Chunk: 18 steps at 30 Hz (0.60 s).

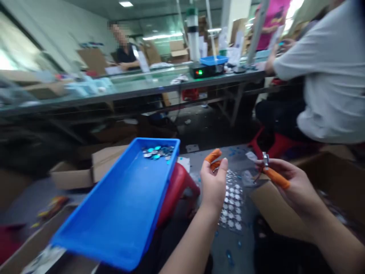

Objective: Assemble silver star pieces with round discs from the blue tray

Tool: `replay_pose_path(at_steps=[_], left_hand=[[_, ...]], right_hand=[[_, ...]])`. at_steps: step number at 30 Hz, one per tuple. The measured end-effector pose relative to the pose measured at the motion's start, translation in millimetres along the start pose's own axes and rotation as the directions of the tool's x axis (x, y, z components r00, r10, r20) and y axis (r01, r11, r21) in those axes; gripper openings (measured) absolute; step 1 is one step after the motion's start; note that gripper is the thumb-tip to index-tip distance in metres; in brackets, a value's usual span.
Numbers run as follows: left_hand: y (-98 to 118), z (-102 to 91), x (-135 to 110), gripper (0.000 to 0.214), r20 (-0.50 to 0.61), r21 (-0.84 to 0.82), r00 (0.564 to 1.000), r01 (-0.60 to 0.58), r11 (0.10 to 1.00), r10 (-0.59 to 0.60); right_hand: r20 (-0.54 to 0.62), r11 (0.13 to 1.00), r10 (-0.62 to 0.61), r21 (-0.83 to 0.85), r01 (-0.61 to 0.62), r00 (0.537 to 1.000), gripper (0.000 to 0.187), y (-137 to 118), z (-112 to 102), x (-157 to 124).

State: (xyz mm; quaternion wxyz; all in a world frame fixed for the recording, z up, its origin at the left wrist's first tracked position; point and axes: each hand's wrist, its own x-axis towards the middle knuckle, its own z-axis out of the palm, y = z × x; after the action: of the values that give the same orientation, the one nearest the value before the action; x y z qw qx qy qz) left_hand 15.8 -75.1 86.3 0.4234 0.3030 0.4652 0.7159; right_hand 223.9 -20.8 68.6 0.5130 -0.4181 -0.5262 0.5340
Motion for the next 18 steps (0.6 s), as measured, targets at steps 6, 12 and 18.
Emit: replay_pose_path(at_steps=[6,12,18], left_hand=[[79,-115.5,-4,0.044,-0.143,0.444,0.934,-0.235,0.864,0.328],[96,-235.2,11,0.034,-0.195,0.91,0.958,0.096,0.404,0.211],[92,-227.6,11,0.024,-0.081,0.955,0.987,0.036,0.294,0.142]], right_hand=[[0.102,0.981,0.184,0.048,-0.19,0.977,0.056,73,49,-2],[0.363,0.991,0.134,-0.026,-0.134,0.922,0.038,65,88,-22],[0.478,0.997,0.063,0.003,-0.074,0.876,0.024,49,94,-19]])
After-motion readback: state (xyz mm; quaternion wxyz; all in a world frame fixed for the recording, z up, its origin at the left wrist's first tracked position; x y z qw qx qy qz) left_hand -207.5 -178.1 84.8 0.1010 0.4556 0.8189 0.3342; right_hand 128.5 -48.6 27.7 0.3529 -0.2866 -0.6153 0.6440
